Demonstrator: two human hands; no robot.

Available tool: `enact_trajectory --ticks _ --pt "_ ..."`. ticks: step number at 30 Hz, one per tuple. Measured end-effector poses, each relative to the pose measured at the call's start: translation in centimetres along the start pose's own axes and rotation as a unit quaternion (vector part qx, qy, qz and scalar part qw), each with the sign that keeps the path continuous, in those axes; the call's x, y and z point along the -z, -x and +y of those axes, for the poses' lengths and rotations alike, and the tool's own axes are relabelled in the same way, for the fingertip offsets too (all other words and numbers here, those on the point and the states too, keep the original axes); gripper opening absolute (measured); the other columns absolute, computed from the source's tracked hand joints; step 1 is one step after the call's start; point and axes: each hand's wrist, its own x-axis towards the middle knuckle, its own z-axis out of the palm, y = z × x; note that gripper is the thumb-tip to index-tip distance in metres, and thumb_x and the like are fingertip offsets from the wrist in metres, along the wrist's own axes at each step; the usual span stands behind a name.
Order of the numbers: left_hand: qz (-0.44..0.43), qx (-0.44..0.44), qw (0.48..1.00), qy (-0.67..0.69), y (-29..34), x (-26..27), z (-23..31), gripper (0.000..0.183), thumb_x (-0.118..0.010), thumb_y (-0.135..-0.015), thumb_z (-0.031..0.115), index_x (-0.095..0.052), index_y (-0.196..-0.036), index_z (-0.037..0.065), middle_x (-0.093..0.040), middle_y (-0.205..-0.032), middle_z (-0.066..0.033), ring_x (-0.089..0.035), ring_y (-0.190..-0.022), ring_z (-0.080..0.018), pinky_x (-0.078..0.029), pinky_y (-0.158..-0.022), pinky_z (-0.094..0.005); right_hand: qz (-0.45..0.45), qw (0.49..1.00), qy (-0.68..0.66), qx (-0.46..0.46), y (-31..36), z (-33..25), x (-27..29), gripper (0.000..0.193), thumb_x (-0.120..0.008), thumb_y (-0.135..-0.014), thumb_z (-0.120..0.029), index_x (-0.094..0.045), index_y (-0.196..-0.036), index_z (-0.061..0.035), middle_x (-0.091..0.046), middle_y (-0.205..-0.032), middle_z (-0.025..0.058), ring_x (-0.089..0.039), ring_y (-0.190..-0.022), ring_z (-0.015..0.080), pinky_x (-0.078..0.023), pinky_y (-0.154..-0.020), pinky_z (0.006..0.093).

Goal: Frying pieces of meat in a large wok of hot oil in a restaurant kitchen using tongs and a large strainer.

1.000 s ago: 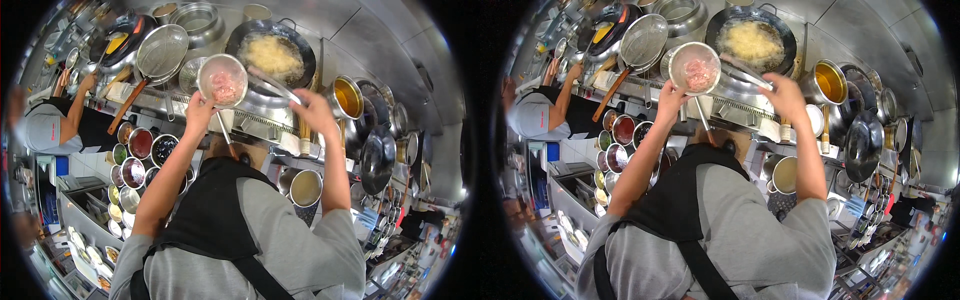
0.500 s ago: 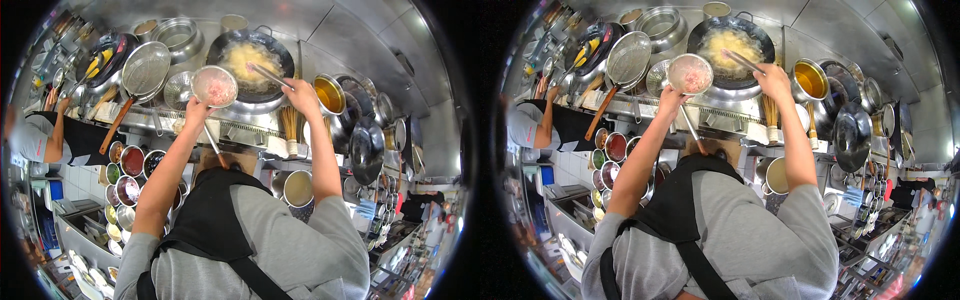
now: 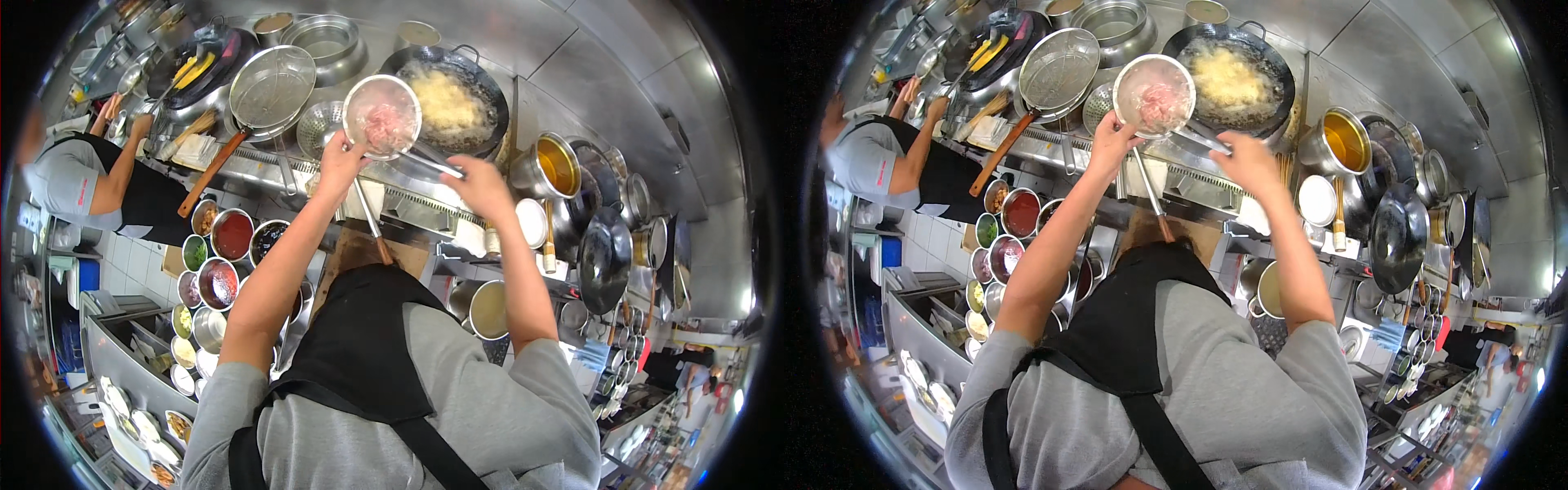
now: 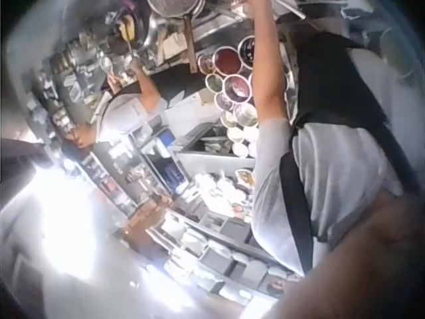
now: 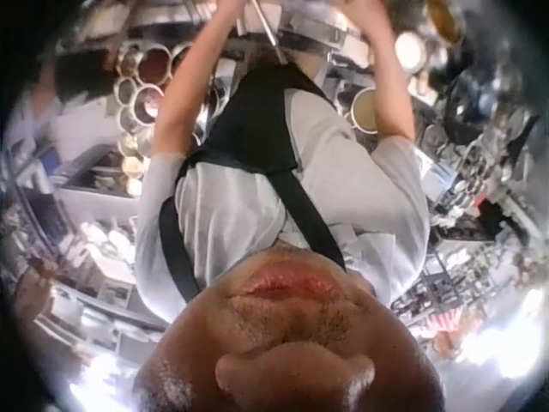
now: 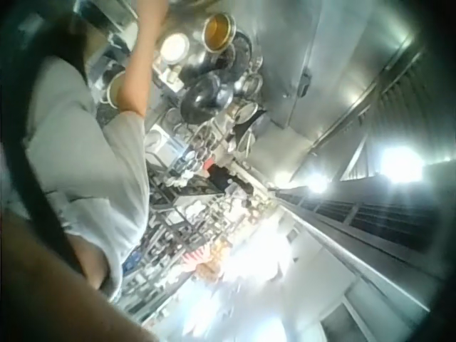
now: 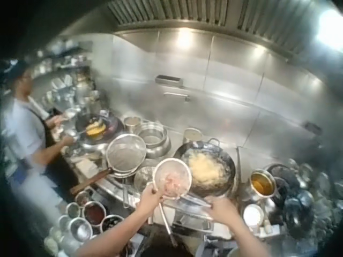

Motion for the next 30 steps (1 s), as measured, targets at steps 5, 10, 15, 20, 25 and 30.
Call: enact_trajectory --ticks 5,10,15,20,25,30 --pt "0.026 -0.004 1.000 -0.008 -0.8 0.4 -2.8 0.015 -0.061 -0.083 0.000 -0.052 -0.095 0.000 -0.047 -0.087 -0.0044 -0.056 -0.076 -0.0135 -0.059 -0.067 -0.0282 0.082 0.995 -0.014 -0.051 3.9 -2.4 -5.8 0.034 -0.063 -0.086 -0.030 -0.067 -0.114 -0.0122 -0.067 -0.081 0.0192 -0.065 -0.074 0.0372 -0.051 -0.070 0.0452" --pt "0.035 0.084 0.995 0.048 1.6 0.5 -2.4 0.018 -0.059 -0.086 -0.001 -0.047 -0.099 -0.003 -0.050 -0.093 -0.0080 -0.060 -0.082 -0.0193 -0.060 -0.079 -0.0361 0.177 0.966 -0.150 -0.118 8.9 -3.5 -7.3 0.033 -0.063 -0.086 -0.024 -0.066 -0.113 -0.0057 -0.065 -0.076 0.0209 -0.063 -0.066 0.0362 -0.048 -0.062 0.0411" --pt "0.058 0.113 0.986 0.111 5.0 0.0 -1.8 0.022 -0.056 -0.086 -0.002 -0.048 -0.106 -0.005 -0.058 -0.108 -0.0153 -0.065 -0.095 -0.0264 -0.059 -0.079 -0.0360 0.117 0.986 -0.013 -0.117 4.6 0.9 -3.7 0.036 -0.060 -0.086 -0.029 -0.065 -0.114 -0.0068 -0.067 -0.090 0.0231 -0.064 -0.083 0.0404 -0.050 -0.073 0.0463" --pt "0.054 0.075 0.991 0.098 5.6 -0.5 -3.9 0.015 -0.055 -0.086 -0.004 -0.044 -0.096 -0.002 -0.056 -0.100 -0.0139 -0.065 -0.091 -0.0265 -0.060 -0.080 -0.0358 0.031 0.986 0.067 -0.152 -3.7 7.7 -4.5 0.041 -0.060 -0.085 -0.035 -0.063 -0.118 -0.0095 -0.065 -0.110 0.0205 -0.062 -0.101 0.0380 -0.049 -0.089 0.0455" --pt "0.100 0.015 0.993 0.062 7.2 -1.8 -3.8 0.017 -0.061 -0.085 0.000 -0.045 -0.090 -0.001 -0.047 -0.087 -0.0063 -0.062 -0.080 -0.0196 -0.062 -0.073 -0.0341 0.070 0.997 -0.044 -0.010 -0.8 6.9 -0.7 0.041 -0.062 -0.084 -0.036 -0.064 -0.113 -0.0066 -0.066 -0.101 0.0221 -0.064 -0.097 0.0381 -0.049 -0.085 0.0438" --pt "0.122 -0.031 0.992 -0.019 8.1 -5.6 -3.9 0.015 -0.061 -0.084 0.002 -0.048 -0.090 -0.001 -0.047 -0.085 -0.0051 -0.059 -0.073 -0.0160 -0.061 -0.067 -0.0310 -0.020 0.999 -0.035 0.025 4.7 4.4 0.1 0.037 -0.062 -0.084 -0.033 -0.066 -0.114 -0.0120 -0.068 -0.097 0.0192 -0.065 -0.089 0.0377 -0.050 -0.082 0.0447"
